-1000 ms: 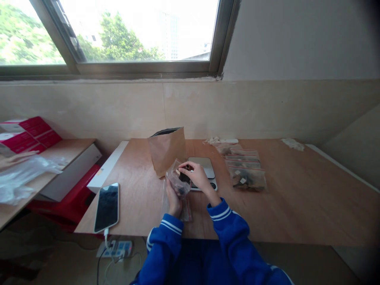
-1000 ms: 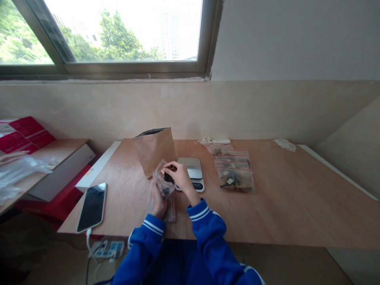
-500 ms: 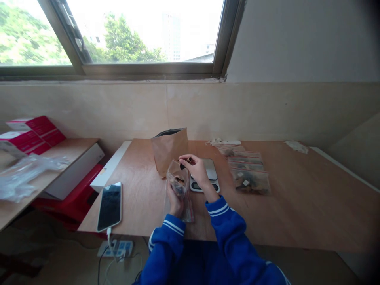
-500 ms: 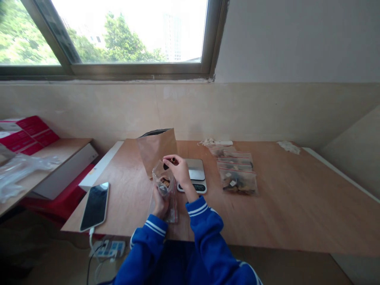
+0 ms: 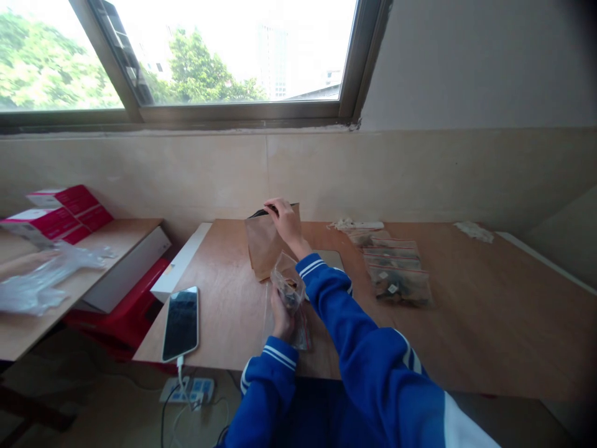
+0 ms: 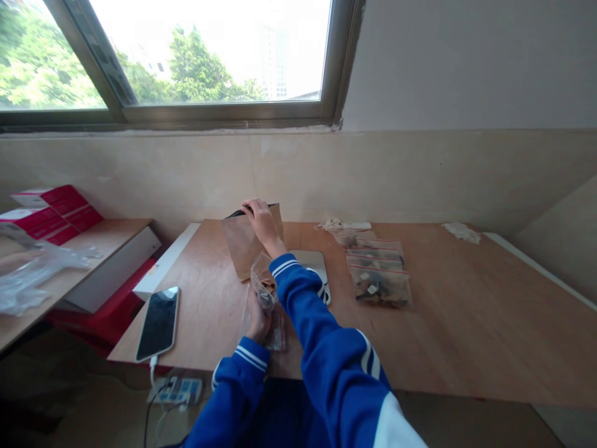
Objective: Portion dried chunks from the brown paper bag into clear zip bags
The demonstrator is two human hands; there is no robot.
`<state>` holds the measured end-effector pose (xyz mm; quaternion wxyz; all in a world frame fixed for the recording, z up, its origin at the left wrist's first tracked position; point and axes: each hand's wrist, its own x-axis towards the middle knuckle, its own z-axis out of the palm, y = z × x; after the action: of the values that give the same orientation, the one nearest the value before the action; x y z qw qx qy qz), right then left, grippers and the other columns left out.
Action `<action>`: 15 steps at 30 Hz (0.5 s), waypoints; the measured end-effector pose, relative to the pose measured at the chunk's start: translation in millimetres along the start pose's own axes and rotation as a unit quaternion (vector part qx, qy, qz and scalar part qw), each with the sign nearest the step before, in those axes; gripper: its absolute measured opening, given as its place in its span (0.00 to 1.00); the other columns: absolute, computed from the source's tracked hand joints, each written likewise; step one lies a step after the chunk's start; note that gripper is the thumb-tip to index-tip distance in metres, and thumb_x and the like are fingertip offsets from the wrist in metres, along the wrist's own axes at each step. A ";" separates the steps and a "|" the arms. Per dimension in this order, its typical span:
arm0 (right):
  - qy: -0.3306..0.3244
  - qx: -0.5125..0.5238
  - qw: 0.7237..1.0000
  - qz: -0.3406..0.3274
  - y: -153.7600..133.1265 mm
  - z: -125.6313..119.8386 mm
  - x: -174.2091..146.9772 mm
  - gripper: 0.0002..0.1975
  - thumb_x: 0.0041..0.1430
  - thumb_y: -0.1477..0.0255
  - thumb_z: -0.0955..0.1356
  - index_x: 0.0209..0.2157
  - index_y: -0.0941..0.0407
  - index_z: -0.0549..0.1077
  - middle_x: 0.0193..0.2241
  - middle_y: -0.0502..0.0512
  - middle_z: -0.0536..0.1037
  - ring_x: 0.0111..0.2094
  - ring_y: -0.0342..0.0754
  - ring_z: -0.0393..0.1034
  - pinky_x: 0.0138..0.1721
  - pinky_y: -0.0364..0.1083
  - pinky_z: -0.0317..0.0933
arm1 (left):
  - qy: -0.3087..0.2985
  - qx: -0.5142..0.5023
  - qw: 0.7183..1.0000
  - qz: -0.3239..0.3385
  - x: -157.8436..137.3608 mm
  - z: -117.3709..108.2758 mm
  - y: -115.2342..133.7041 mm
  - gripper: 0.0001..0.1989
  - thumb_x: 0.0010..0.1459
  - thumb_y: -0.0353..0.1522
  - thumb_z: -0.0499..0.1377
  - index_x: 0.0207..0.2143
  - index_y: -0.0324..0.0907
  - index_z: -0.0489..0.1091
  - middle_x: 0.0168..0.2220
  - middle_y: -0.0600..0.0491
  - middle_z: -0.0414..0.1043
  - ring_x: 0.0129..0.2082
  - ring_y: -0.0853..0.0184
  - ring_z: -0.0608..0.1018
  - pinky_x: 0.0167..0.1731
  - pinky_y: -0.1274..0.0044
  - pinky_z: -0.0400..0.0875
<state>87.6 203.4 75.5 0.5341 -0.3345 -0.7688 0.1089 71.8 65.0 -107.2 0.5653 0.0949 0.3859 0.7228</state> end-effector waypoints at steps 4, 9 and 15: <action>-0.003 -0.034 0.999 -0.011 4.7 3.1 -7.1 0.09 0.69 0.70 0.60 0.40 0.56 0.70 0.41 0.58 0.74 0.47 0.50 0.66 0.53 0.48 0.59 | -0.006 -0.001 1.000 -0.011 -4.3 4.2 2.9 0.17 0.59 0.44 0.55 0.37 0.40 0.74 0.35 0.47 0.78 0.37 0.61 0.80 0.39 0.71 0.75; -0.008 -0.116 0.990 -0.086 5.1 3.4 -16.0 0.11 0.69 0.71 0.57 0.37 0.56 0.69 0.39 0.59 0.72 0.43 0.53 0.65 0.51 0.52 0.60 | -0.002 -0.008 1.000 -0.013 -6.9 7.7 6.1 0.16 0.58 0.43 0.56 0.35 0.39 0.74 0.34 0.47 0.78 0.36 0.61 0.80 0.38 0.72 0.75; 0.021 -0.205 0.978 -0.045 4.7 7.4 -29.0 0.15 0.69 0.68 0.56 0.35 0.57 0.70 0.38 0.62 0.70 0.45 0.56 0.63 0.52 0.56 0.58 | -0.017 -0.023 0.999 -0.016 -4.0 4.6 3.7 0.16 0.58 0.43 0.57 0.32 0.39 0.73 0.30 0.49 0.76 0.33 0.63 0.79 0.37 0.74 0.75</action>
<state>88.8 190.1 48.3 0.4748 -0.4043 -0.7775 -0.0819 73.0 63.3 -100.4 0.5852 0.0880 0.3610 0.7207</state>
